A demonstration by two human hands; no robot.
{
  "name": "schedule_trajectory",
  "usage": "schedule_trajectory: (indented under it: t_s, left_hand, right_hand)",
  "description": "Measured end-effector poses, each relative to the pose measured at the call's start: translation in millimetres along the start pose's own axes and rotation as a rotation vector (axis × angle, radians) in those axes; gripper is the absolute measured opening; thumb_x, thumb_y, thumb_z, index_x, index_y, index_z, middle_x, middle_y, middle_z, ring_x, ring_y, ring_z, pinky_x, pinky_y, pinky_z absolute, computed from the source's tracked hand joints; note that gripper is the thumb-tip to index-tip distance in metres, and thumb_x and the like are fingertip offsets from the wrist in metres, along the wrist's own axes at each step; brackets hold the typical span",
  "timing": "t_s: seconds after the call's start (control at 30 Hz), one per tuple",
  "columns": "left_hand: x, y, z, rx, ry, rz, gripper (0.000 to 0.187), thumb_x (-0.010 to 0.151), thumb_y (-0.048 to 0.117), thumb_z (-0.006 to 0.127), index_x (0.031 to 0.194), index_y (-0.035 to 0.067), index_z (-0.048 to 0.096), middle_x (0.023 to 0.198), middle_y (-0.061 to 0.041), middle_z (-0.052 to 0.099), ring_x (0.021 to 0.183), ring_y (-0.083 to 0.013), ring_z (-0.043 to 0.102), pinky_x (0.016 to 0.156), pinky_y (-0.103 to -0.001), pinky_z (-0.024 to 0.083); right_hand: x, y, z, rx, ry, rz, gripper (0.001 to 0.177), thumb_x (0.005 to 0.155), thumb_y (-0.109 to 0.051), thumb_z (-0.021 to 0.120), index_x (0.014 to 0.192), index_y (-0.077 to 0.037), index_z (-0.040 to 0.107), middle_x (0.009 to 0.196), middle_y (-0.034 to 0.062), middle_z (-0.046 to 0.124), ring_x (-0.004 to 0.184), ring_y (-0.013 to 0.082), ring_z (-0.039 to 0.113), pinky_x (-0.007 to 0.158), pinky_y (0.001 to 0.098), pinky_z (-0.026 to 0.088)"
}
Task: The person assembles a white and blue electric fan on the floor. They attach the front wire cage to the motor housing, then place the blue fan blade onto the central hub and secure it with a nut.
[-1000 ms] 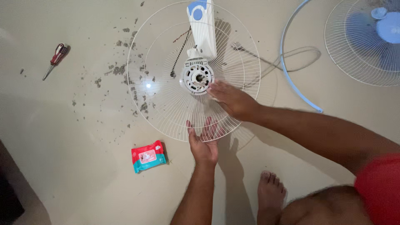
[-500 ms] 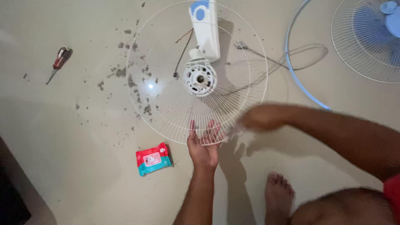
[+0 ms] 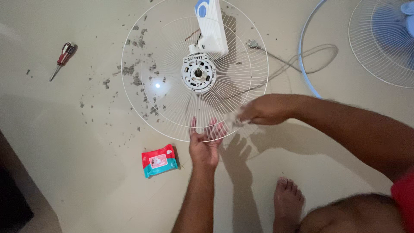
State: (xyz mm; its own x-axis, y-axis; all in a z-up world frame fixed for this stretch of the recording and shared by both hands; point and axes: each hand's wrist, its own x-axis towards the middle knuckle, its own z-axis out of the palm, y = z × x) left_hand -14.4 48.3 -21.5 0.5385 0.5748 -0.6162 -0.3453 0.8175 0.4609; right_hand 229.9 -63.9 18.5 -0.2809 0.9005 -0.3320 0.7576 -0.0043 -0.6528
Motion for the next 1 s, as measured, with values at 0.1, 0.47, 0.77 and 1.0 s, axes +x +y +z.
schedule_trajectory:
  t_s: [0.1, 0.47, 0.77, 1.0]
  left_hand:
    - [-5.8, 10.7, -8.3, 0.080, -0.019, -0.054, 0.081, 0.081, 0.005, 0.036, 0.160, 0.023, 0.029, 0.144, -0.034, 0.051, 0.125, -0.0478, 0.058, 0.103, -0.061, 0.052]
    - [-9.0, 68.0, -48.0, 0.313, -0.104, -0.171, 0.082, 0.080, 0.002, 0.036, 0.161, 0.017, 0.032, 0.134, -0.033, 0.059, 0.113, -0.0442, 0.067, 0.100, -0.055, 0.057]
    - [-29.3, -12.8, 7.5, -0.012, 0.073, 0.132, 0.085, 0.089, 0.006, 0.041, 0.162, 0.040, 0.015, 0.145, -0.019, 0.046, 0.129, -0.0362, 0.058, 0.107, -0.058, 0.052]
    - [-33.9, -7.6, 35.1, -0.019, 0.043, 0.110, 0.093, 0.082, 0.004, 0.036, 0.160, 0.045, 0.006, 0.147, -0.031, 0.048, 0.121, -0.0494, 0.059, 0.094, -0.065, 0.054]
  right_hand:
    - [-17.0, -22.2, -21.0, 0.134, -0.040, 0.049, 0.030, 0.095, -0.023, 0.059, 0.121, -0.013, 0.072, 0.114, 0.0122, 0.077, 0.104, 0.0295, 0.073, 0.093, 0.0429, 0.056]
    - [3.2, -14.5, -64.5, 0.370, 0.604, 0.422, 0.036, 0.105, -0.024, 0.047, 0.129, -0.013, 0.071, 0.120, 0.0105, 0.079, 0.103, 0.0255, 0.076, 0.098, 0.0407, 0.057]
    - [45.3, 16.9, 7.5, -0.528, 0.412, -0.136, 0.055, 0.099, -0.033, 0.049, 0.149, -0.011, 0.047, 0.163, 0.0187, 0.030, 0.146, 0.0478, 0.037, 0.113, 0.0568, 0.034]
    - [-13.3, 10.6, -9.1, -0.098, 0.024, -0.099, 0.048, 0.102, -0.026, 0.051, 0.146, -0.009, 0.052, 0.143, 0.0202, 0.056, 0.125, 0.0388, 0.058, 0.105, 0.0484, 0.047]
